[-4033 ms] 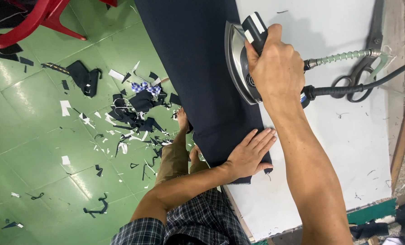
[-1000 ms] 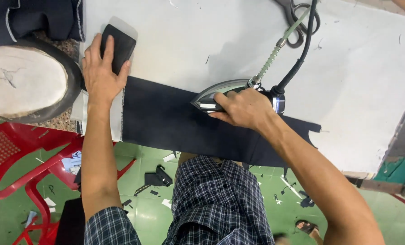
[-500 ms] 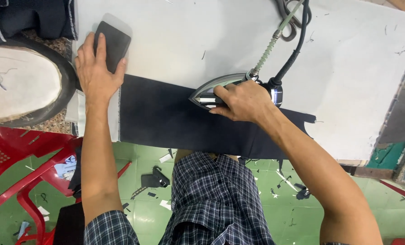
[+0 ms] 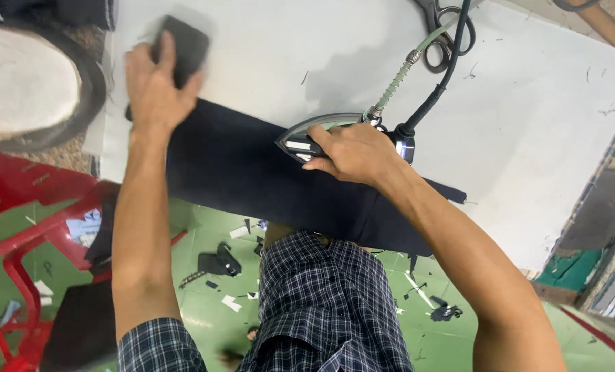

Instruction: The person irons a piece of black fabric on a white work table using a steam iron and a wooden pressing block. After ironing, the person uses scissors to trim the edges of the fabric and then moves the finished piece aside.

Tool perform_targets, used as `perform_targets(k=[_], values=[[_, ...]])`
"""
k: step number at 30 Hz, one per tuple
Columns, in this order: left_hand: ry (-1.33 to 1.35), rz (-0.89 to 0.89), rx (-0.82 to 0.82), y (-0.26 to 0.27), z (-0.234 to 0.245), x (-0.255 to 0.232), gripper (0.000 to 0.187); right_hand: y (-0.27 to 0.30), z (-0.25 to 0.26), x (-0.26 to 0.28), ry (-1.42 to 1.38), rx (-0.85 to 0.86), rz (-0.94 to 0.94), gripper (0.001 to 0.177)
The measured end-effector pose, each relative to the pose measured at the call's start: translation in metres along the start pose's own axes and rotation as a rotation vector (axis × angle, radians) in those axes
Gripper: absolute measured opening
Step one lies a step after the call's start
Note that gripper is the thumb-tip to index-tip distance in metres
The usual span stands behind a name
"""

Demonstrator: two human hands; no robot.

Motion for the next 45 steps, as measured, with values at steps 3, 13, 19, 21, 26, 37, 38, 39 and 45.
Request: perform_targets(k=[3,13,19,21,26,37,38,39,45], values=[[0.046,-0.019,0.124,0.011,-0.005,-0.07,0.074,-0.001,-0.004,-0.005,-0.047,0.055,-0.067,0.047],[0.053,0.12,-0.485,0.092,0.047,-0.264,0.029,0.089,-0.028,-0.062,0.032,-0.047,-0.021,0.04],[0.184,-0.136,-0.533,0.188,-0.05,-0.443,0.028,0.168,-0.033,-0.097,-0.049,-0.054,0.013,0.032],[0.19,-0.054,-0.495,0.211,-0.082,-0.483,0.024,0.185,-0.039,-0.106,-0.035,-0.076,0.006,0.032],[0.289,-0.02,-0.448,0.225,-0.128,-0.546,0.018,0.224,-0.046,-0.121,-0.045,-0.089,-0.014,0.031],[0.212,-0.001,-0.506,0.217,-0.16,-0.568,0.022,0.244,-0.043,-0.124,-0.058,-0.093,-0.026,0.03],[0.211,-0.005,-0.504,0.217,-0.16,-0.569,0.022,0.246,-0.04,-0.123,-0.066,-0.11,-0.03,0.031],[0.209,-0.008,-0.502,0.217,-0.16,-0.569,0.022,0.248,-0.037,-0.122,-0.073,-0.128,-0.034,0.031],[0.201,0.006,-0.509,0.219,-0.165,-0.569,0.022,0.248,-0.038,-0.122,-0.021,-0.12,-0.056,0.032]])
Point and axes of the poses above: each hand's wrist, its own y-axis away from the middle knuckle, its own z-axis out of the back of the hand, x = y × z, the point moved 7 cm from there along -y, towards the middle knuckle, and after that the axes turned 6 degrees about y, right-handed, at the moved point
